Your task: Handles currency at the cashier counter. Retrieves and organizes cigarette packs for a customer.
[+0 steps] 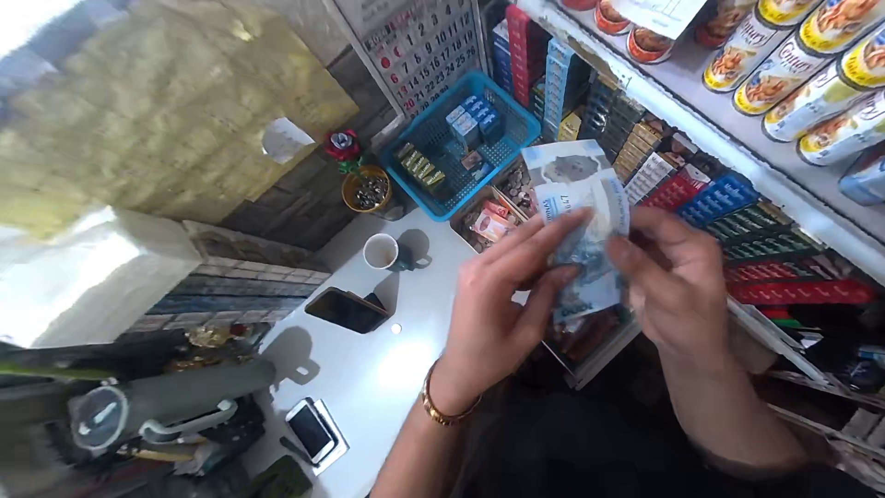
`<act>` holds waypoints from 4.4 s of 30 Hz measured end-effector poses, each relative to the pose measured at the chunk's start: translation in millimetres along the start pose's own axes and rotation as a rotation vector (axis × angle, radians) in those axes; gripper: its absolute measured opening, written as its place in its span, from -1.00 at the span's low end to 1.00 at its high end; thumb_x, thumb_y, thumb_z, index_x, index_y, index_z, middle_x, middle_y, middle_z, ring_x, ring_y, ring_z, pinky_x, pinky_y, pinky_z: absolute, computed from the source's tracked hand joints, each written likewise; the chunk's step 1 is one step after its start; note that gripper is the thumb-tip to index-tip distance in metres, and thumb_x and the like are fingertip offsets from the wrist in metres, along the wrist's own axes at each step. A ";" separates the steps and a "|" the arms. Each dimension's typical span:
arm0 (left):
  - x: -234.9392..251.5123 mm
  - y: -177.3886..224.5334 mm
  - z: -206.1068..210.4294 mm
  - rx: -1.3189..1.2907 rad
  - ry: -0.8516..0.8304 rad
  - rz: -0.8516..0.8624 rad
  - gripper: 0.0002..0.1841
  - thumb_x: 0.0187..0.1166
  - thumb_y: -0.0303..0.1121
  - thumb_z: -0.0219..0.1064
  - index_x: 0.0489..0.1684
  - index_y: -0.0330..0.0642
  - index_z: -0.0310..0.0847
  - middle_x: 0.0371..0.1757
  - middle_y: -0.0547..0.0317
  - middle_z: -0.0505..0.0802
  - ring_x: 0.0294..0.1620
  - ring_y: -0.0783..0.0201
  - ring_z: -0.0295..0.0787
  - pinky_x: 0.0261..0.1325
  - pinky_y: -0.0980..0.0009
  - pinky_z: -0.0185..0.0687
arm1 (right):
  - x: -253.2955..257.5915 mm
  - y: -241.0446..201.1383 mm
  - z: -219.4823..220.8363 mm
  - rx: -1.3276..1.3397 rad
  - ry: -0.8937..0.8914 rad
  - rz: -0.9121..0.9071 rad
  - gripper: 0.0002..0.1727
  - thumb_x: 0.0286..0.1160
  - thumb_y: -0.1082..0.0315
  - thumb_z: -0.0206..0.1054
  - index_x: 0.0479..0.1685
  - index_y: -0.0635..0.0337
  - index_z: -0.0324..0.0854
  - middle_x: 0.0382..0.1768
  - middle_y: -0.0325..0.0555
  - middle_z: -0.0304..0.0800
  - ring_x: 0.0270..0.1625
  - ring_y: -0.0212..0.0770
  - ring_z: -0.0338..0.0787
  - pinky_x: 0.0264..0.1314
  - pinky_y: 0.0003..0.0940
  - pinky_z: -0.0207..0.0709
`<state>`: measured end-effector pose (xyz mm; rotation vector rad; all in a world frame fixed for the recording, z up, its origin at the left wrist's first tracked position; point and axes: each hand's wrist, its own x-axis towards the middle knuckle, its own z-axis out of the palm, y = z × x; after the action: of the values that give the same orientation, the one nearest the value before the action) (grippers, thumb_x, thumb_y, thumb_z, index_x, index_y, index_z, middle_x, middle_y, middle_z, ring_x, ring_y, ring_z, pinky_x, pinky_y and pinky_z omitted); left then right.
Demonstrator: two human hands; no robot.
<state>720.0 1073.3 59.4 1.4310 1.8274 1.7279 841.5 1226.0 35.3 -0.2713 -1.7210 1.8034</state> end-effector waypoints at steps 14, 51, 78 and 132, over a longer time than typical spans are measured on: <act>26.3 -65.8 56.8 0.321 -0.407 -0.254 -0.35 0.55 -0.58 0.31 0.73 -0.15 0.37 0.59 0.02 0.62 -0.19 0.45 0.83 -0.12 0.44 0.85 | 9.0 110.9 -65.5 0.599 0.147 0.316 -0.72 0.56 0.59 0.28 0.14 0.23 0.79 -0.03 -0.14 0.89 -0.01 -0.34 0.85 0.14 -0.33 0.77; -77.1 -301.5 210.0 -0.128 0.478 -1.232 -0.79 0.56 -0.62 0.36 0.03 -0.39 0.46 -0.28 -0.01 0.77 -0.37 0.23 0.75 -0.19 0.30 0.80 | -18.1 320.2 -175.2 -0.422 0.454 0.670 -0.55 0.70 0.06 0.28 0.24 0.28 0.64 -0.02 0.10 0.84 0.07 0.04 0.84 0.24 0.12 0.68; -167.3 -234.2 147.1 -0.225 -0.320 -1.109 -0.67 0.50 -0.46 0.45 0.22 -0.27 0.70 0.15 0.07 0.86 0.09 0.25 0.84 0.20 0.27 0.80 | -89.1 312.2 -182.8 -1.167 -0.462 1.262 -0.71 0.71 0.44 0.12 0.10 0.43 0.71 0.12 0.41 0.77 0.26 0.42 0.75 0.23 0.38 0.61; -150.8 -266.1 89.6 -0.175 -0.404 -0.953 -0.56 0.66 -0.52 0.19 0.54 -0.31 0.49 0.40 -0.02 0.77 0.11 0.20 0.88 0.19 0.22 0.84 | -107.2 357.5 -160.6 -1.094 -0.059 1.307 -0.40 0.64 0.27 0.28 0.69 0.13 0.41 0.46 0.27 0.64 0.45 0.34 0.67 0.43 0.37 0.51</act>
<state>734.8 1063.0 -258.8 0.5796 1.6461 0.9858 909.1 1314.8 -355.3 -2.1828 -2.6801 1.2012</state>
